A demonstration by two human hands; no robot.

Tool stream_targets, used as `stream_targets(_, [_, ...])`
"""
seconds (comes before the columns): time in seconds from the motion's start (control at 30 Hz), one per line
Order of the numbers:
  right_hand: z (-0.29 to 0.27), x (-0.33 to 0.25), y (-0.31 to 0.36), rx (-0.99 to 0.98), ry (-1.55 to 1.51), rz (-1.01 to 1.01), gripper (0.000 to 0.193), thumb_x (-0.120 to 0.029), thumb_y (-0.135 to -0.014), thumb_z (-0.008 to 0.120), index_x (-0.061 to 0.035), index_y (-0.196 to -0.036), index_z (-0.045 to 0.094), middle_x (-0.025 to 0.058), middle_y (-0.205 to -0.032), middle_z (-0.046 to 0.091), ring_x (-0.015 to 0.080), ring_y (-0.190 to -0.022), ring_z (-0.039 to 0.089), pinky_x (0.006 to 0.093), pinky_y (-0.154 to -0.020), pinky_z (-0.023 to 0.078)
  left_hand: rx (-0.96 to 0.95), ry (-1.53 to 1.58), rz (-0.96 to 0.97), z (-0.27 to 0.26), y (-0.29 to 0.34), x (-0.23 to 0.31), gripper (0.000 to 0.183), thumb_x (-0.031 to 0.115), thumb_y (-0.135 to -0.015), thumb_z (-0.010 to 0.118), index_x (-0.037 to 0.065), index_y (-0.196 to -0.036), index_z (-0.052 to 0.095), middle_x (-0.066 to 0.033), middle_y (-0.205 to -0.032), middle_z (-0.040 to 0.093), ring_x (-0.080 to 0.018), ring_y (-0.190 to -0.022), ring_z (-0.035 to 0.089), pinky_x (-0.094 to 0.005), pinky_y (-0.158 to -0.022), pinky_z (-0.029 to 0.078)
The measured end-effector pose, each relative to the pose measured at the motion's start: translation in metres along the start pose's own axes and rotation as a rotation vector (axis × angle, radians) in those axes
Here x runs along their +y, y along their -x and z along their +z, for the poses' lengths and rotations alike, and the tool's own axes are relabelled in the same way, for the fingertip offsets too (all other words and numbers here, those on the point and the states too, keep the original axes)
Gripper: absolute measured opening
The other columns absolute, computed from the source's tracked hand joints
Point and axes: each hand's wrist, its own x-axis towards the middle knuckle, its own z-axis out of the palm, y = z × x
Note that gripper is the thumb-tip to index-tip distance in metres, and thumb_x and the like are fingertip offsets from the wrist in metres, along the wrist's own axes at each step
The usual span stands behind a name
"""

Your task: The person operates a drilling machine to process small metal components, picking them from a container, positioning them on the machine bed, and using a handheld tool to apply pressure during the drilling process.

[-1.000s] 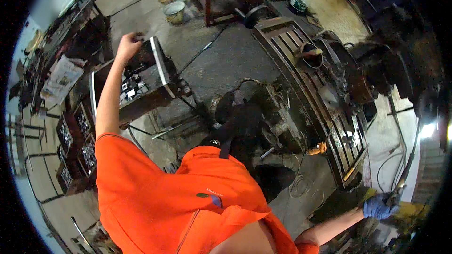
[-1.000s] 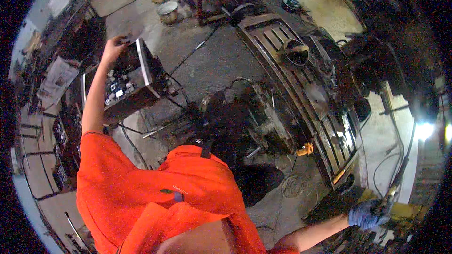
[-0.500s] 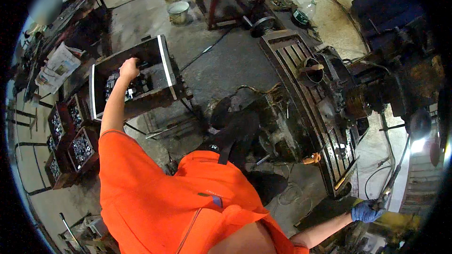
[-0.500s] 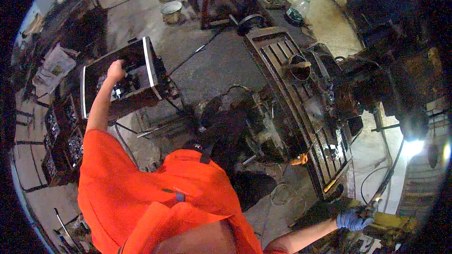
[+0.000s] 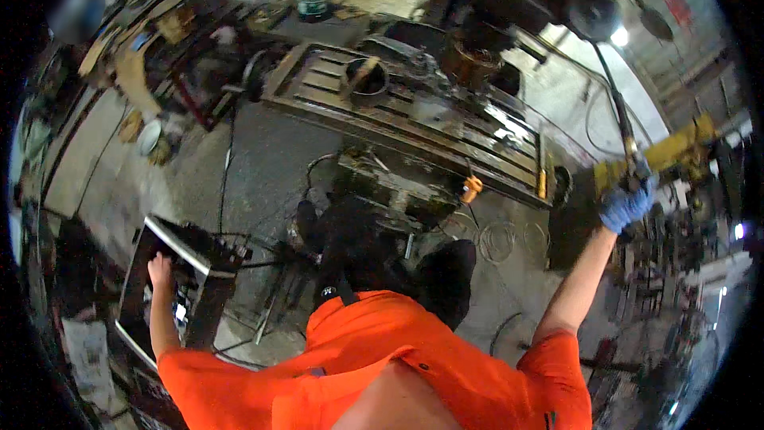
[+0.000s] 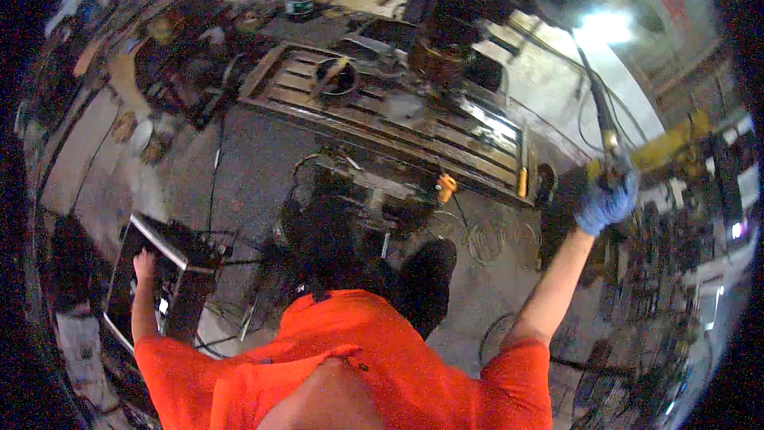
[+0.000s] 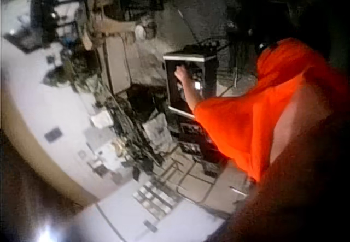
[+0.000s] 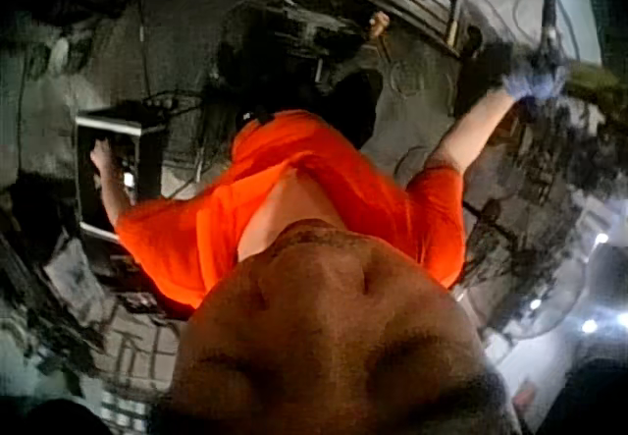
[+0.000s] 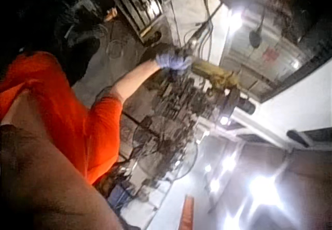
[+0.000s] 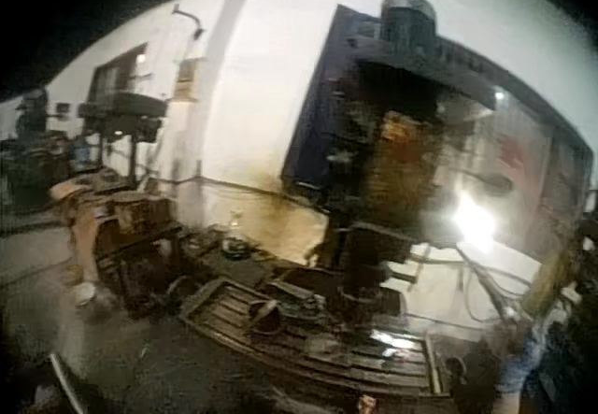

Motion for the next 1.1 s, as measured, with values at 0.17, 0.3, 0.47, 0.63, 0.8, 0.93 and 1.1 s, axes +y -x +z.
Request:
stream_targets(0.17, [0.003, 0.009, -0.007, 0.103, -0.817, 0.410, 0.014, 0.006, -0.071, 0.056, -0.0010, -0.083, 0.057, 0.0091, -0.084, 0.061, 0.0189, -0.085, 0.057, 0.0314, -0.076, 0.045, 0.122, 0.234, -0.183, -0.014, 0.013, 0.007, 0.019, 0.012, -0.084, 0.042, 0.001, -0.087, 0.057, -0.0190, -0.100, 0.058, -0.0341, -0.074, 0.059, -0.0420, -0.065, 0.046])
stream_targets(0.3, [0.000, 0.010, -0.013, 0.142, -1.091, 0.419, 0.009, -0.001, -0.081, 0.049, 0.0011, -0.085, 0.056, 0.0085, -0.084, 0.062, 0.0189, -0.083, 0.057, 0.0311, -0.076, 0.046, 0.504, 0.926, -0.340, -0.062, 0.029, 0.004, 0.021, 0.010, -0.073, 0.064, -0.003, -0.087, 0.056, -0.0152, -0.085, 0.061, -0.0284, -0.075, 0.058, -0.0359, -0.072, 0.046])
stream_targets(0.47, [-0.002, -0.021, -0.026, 0.161, -0.094, 0.068, 0.013, -0.002, -0.084, 0.045, 0.0020, -0.082, 0.058, 0.0092, -0.084, 0.063, 0.0212, -0.077, 0.059, 0.0328, -0.076, 0.046, 0.612, 1.945, -0.559, -0.180, 0.041, -0.008, 0.028, 0.015, -0.081, 0.060, -0.004, -0.099, 0.051, -0.0081, -0.093, 0.056, -0.0154, -0.080, 0.054, -0.0298, -0.073, 0.046])
stream_targets(0.63, [0.005, -0.017, -0.052, 0.201, -0.864, 0.335, 0.019, -0.012, -0.080, 0.043, 0.0026, -0.079, 0.055, 0.0127, -0.082, 0.059, 0.0259, -0.083, 0.057, 0.0409, -0.090, 0.039, 0.545, 2.136, -0.252, -0.237, -0.027, 0.006, 0.025, 0.012, -0.082, 0.057, -0.003, -0.101, 0.054, -0.0082, -0.093, 0.053, -0.0184, -0.085, 0.054, -0.0306, -0.076, 0.046])
stream_targets(0.8, [0.008, 0.007, -0.092, 0.218, -0.874, 0.310, 0.019, -0.016, -0.074, 0.054, 0.0013, -0.081, 0.059, 0.0143, -0.085, 0.062, 0.0282, -0.086, 0.059, 0.0413, -0.083, 0.043, 0.375, 2.316, -0.080, -0.263, -0.108, 0.062, 0.024, 0.009, -0.081, 0.057, -0.001, -0.103, 0.053, -0.0065, -0.095, 0.055, -0.0154, -0.079, 0.055, -0.0255, -0.069, 0.044])
stream_targets(0.93, [-0.007, 0.010, -0.155, 0.254, 0.068, -0.169, 0.020, -0.013, -0.079, 0.052, -0.0006, -0.093, 0.060, 0.0114, -0.088, 0.062, 0.0231, -0.080, 0.059, 0.0323, -0.075, 0.047, 0.215, 2.355, 0.074, -0.313, -0.139, 0.147, 0.032, 0.009, -0.080, 0.058, -0.003, -0.109, 0.049, -0.0068, -0.093, 0.056, -0.0137, -0.069, 0.053, -0.0298, -0.073, 0.045])
stream_targets(1.1, [-0.020, 0.017, -0.209, 0.171, 0.060, -0.104, 0.027, -0.013, -0.077, 0.058, -0.0041, -0.103, 0.057, 0.0124, -0.100, 0.060, 0.0274, -0.093, 0.057, 0.0323, -0.081, 0.045, 0.062, 2.534, 0.187, -0.312, -0.165, 0.197, 0.027, 0.006, -0.082, 0.056, -0.005, -0.105, 0.051, -0.0095, -0.091, 0.058, -0.0169, -0.074, 0.055, -0.0364, -0.083, 0.046])
